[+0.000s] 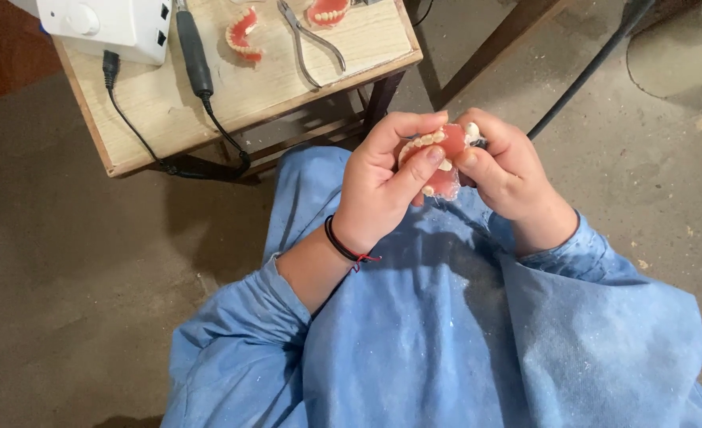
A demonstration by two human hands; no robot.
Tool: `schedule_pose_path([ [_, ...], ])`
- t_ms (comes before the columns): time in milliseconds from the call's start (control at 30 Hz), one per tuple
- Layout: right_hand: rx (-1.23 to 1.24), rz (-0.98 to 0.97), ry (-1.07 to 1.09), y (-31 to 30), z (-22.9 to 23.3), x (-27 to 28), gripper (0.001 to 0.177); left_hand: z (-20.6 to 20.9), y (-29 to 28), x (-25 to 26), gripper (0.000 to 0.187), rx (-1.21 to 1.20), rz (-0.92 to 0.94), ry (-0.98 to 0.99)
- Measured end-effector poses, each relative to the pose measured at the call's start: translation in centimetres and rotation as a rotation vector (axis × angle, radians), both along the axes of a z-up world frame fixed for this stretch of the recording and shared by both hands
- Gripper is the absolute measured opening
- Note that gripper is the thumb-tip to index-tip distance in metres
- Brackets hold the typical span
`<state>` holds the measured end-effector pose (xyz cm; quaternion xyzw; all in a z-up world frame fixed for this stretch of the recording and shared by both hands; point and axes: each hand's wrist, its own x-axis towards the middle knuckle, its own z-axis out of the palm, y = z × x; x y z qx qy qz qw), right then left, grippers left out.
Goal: The person holds a denture in their left hand and uses a rotary tool in their right hand to grind and smooth the surface of the denture. They rotate the denture to access different areas while the tool removes material.
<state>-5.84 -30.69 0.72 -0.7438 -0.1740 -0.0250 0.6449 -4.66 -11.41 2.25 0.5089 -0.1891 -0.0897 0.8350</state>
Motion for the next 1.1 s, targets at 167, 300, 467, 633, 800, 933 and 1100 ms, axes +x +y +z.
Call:
schedule_pose_path([
  [167, -0.017, -0.034, -0.016, -0.9, -1.7, 0.3, 0.034, -0.9, -0.3, 0.3, 0.025, 0.001, -0.009, 0.027],
  [300, -0.047, -0.064, -0.048, -1.3, -2.1, 0.6, 0.034, -0.5, -0.4, 0.4, 0.027, -0.001, -0.014, 0.067],
  [467, -0.083, -0.104, -0.100, -1.5, -2.7, 0.6, 0.033, -0.5, -0.6, 0.3, 0.026, -0.028, -0.017, 0.110],
  [633, -0.135, -0.117, -0.137, -1.7, -2.8, 1.0, 0.034, -0.1, -0.4, 0.4, 0.027, 0.009, 0.023, 0.066],
  [800, -0.124, -0.111, -0.111, -1.8, -3.0, 1.0, 0.033, 0.1, -0.5, 0.3, 0.027, 0.030, 0.048, 0.045],
  [933, -0.130, -0.114, -0.107, -1.9, -3.1, 1.0, 0.033, -0.1, -0.6, 0.2, 0.027, 0.047, 0.065, 0.042],
  [1100, -0.163, -0.116, -0.123, -2.1, -3.5, 1.1, 0.033, -0.3, -0.5, 0.1, 0.026, 0.069, 0.071, 0.039],
])
